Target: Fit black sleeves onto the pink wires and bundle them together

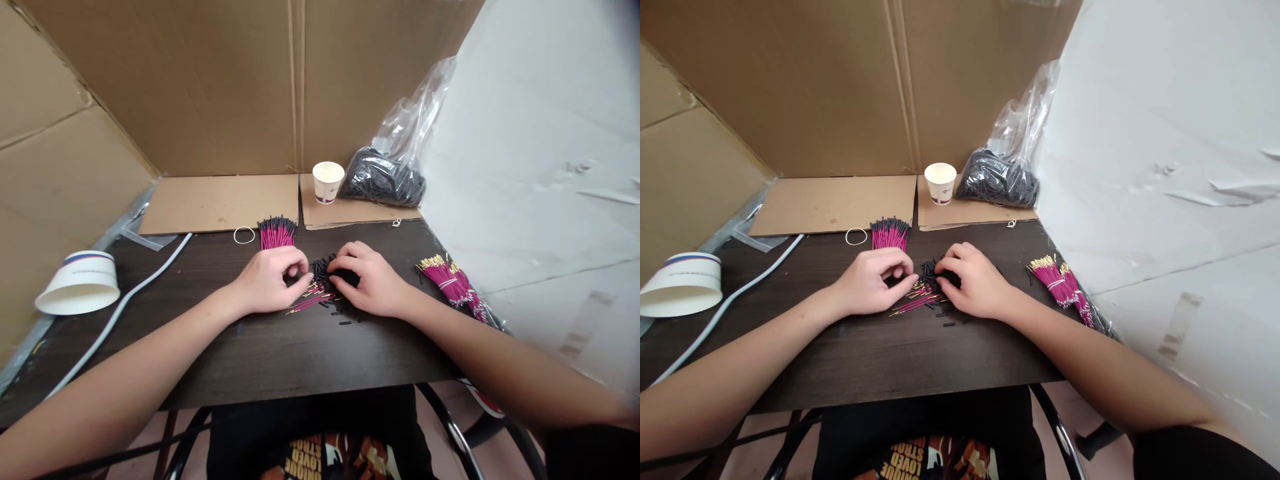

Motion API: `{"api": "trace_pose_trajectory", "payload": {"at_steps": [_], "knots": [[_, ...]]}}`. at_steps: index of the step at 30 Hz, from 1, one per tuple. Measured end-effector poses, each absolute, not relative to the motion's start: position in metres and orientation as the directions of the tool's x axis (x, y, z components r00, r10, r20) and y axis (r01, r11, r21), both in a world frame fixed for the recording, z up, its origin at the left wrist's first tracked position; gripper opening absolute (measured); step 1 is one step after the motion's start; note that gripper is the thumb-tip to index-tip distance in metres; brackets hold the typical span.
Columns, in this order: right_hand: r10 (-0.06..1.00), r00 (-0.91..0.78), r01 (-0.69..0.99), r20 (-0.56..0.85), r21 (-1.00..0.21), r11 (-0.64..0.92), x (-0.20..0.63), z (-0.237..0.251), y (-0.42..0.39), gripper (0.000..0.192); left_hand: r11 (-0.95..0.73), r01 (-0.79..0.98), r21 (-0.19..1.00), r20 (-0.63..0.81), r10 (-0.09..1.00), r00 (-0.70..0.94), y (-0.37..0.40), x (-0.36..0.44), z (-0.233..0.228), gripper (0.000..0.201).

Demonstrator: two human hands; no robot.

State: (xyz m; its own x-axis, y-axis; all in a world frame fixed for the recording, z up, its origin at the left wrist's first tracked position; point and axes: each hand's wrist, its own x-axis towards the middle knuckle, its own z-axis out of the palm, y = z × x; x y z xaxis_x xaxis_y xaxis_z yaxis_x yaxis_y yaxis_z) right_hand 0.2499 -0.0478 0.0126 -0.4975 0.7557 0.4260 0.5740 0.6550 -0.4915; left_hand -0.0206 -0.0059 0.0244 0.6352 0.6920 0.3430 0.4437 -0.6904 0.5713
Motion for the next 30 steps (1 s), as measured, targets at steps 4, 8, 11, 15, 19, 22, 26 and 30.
{"api": "trace_pose_trajectory", "payload": {"at_steps": [4, 8, 11, 15, 19, 22, 26, 30], "knots": [[0.751, -0.494, 0.564, 0.437, -0.496, 0.660, 0.250, 0.011, -0.046, 0.011, -0.653, 0.413, 0.634, 0.274, 0.690, 0.670, -0.013, -0.016, 0.020, 0.011], [0.746, -0.487, 0.557, 0.454, -0.496, 0.666, 0.249, 0.012, -0.046, 0.008, -0.604, 0.409, 0.684, 0.254, 0.723, 0.643, -0.013, -0.014, 0.018, 0.014], [0.736, -0.474, 0.530, 0.483, -0.511, 0.677, 0.248, 0.015, -0.048, 0.007, -0.558, 0.384, 0.736, 0.246, 0.748, 0.617, -0.013, -0.013, 0.017, 0.020], [0.697, -0.492, 0.465, 0.521, -0.520, 0.717, 0.245, 0.018, -0.051, 0.005, -0.508, 0.339, 0.792, 0.221, 0.757, 0.615, -0.014, -0.010, 0.017, 0.024], [0.670, -0.508, 0.426, 0.541, -0.518, 0.742, 0.243, 0.017, -0.054, 0.006, -0.493, 0.319, 0.809, 0.203, 0.744, 0.636, -0.015, -0.007, 0.018, 0.028], [0.658, -0.506, 0.433, 0.558, -0.496, 0.753, 0.243, 0.016, -0.055, 0.006, -0.470, 0.290, 0.834, 0.194, 0.740, 0.644, -0.016, -0.006, 0.019, 0.028], [0.629, -0.513, 0.423, 0.585, -0.465, 0.777, 0.243, 0.015, -0.054, 0.005, -0.380, 0.267, 0.886, 0.133, 0.759, 0.638, -0.018, -0.005, 0.020, 0.028], [0.600, -0.512, 0.418, 0.615, -0.432, 0.799, 0.243, 0.014, -0.054, 0.002, -0.344, 0.261, 0.902, 0.102, 0.757, 0.646, -0.019, -0.005, 0.020, 0.027]]}}
